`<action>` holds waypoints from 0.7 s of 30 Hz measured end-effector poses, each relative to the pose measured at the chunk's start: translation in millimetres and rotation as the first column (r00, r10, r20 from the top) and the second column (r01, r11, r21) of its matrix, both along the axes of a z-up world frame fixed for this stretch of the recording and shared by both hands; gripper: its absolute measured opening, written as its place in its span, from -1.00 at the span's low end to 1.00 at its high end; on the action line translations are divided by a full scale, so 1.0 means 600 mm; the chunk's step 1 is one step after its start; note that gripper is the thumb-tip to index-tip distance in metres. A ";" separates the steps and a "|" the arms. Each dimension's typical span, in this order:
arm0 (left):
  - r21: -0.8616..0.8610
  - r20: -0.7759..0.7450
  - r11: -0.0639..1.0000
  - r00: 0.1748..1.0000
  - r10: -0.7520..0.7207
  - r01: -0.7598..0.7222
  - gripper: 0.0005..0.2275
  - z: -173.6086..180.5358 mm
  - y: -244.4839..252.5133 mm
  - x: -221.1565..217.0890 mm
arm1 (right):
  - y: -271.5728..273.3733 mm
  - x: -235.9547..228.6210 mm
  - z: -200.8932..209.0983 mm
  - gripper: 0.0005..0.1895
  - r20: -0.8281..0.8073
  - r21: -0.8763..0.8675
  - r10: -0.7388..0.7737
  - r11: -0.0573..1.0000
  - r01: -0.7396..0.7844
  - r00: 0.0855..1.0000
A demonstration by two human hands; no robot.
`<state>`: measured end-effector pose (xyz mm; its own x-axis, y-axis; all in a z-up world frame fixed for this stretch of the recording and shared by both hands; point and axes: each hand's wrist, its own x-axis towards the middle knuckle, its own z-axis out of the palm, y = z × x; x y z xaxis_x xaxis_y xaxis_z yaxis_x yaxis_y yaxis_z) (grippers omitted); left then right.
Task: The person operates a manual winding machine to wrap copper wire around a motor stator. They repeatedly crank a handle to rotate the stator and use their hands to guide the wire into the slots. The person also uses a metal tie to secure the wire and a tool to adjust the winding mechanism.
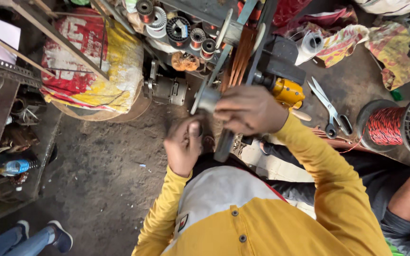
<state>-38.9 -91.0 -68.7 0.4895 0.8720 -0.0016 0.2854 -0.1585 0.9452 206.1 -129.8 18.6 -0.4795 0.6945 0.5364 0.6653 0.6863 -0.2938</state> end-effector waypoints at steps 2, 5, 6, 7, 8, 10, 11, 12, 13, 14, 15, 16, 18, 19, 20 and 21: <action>0.250 0.087 0.966 0.995 0.038 -0.059 -0.77 0.022 0.013 0.011 | -0.019 -0.006 -0.006 -0.74 0.011 -0.018 -0.039 0.999 0.039 0.999; 0.609 0.106 0.791 0.994 -0.006 -0.060 -0.69 0.069 0.036 0.060 | -0.033 0.023 -0.002 -0.84 -0.250 -0.080 -0.348 0.938 0.338 0.904; 0.568 0.143 0.821 0.989 -0.037 -0.051 -0.62 0.085 0.042 0.083 | -0.033 0.037 -0.002 -0.82 -0.393 -0.210 -0.577 0.814 0.541 0.716; 0.520 0.175 0.853 0.982 -0.064 -0.037 -0.54 0.100 0.040 0.105 | -0.029 0.058 -0.003 -0.79 -0.596 -0.265 -0.598 0.777 0.571 0.536; 0.526 0.182 0.849 0.982 -0.053 -0.051 -0.48 0.112 0.037 0.125 | -0.014 0.087 -0.001 -0.65 -0.752 -0.330 -0.581 0.742 0.584 0.313; 0.542 0.199 0.835 0.980 -0.022 -0.091 -0.36 0.134 0.028 0.158 | 0.014 0.138 0.014 -0.60 -0.764 -0.457 -0.528 0.849 0.267 0.371; 0.541 0.196 0.832 0.981 0.019 -0.124 -0.33 0.141 0.018 0.167 | 0.021 0.151 0.020 -0.57 -0.773 -0.503 -0.496 0.859 0.094 0.395; 0.540 0.192 0.827 0.980 0.061 -0.157 -0.29 0.146 0.007 0.172 | 0.023 0.155 0.023 -0.54 -0.728 -0.543 -0.477 0.840 0.010 0.492; 0.534 0.186 0.822 0.976 0.113 -0.197 -0.26 0.147 -0.001 0.175 | 0.026 0.158 0.027 -0.49 -0.678 -0.591 -0.443 0.803 -0.076 0.587; 0.508 0.228 0.831 0.965 0.126 -0.229 -0.28 0.143 -0.003 0.178 | 0.033 0.161 0.032 -0.45 -0.625 -0.640 -0.394 0.753 -0.153 0.674; 0.476 0.257 0.845 0.957 0.133 -0.246 -0.29 0.135 -0.011 0.176 | 0.031 0.157 0.029 -0.44 -0.543 -0.653 -0.368 0.750 -0.104 0.754; 0.443 0.286 0.857 0.948 0.142 -0.262 -0.31 0.126 -0.019 0.173 | 0.031 0.154 0.024 -0.42 -0.455 -0.659 -0.338 0.750 -0.055 0.824; 0.427 0.357 0.843 0.918 0.174 -0.326 -0.33 0.110 -0.020 0.182 | 0.052 0.160 0.021 -0.43 -0.442 -0.659 -0.291 0.747 -0.087 0.848; 0.415 0.389 0.835 0.900 0.197 -0.362 -0.34 0.102 -0.025 0.188 | 0.057 0.163 0.013 -0.45 -0.525 -0.665 -0.291 0.726 -0.173 0.800; 0.408 0.402 0.826 0.888 0.221 -0.390 -0.34 0.094 -0.029 0.194 | 0.062 0.167 0.003 -0.47 -0.601 -0.664 -0.296 0.702 -0.257 0.743; 0.404 0.416 0.816 0.878 0.239 -0.414 -0.35 0.086 -0.031 0.201 | 0.069 0.172 -0.009 -0.52 -0.593 -0.669 -0.322 0.707 -0.229 0.738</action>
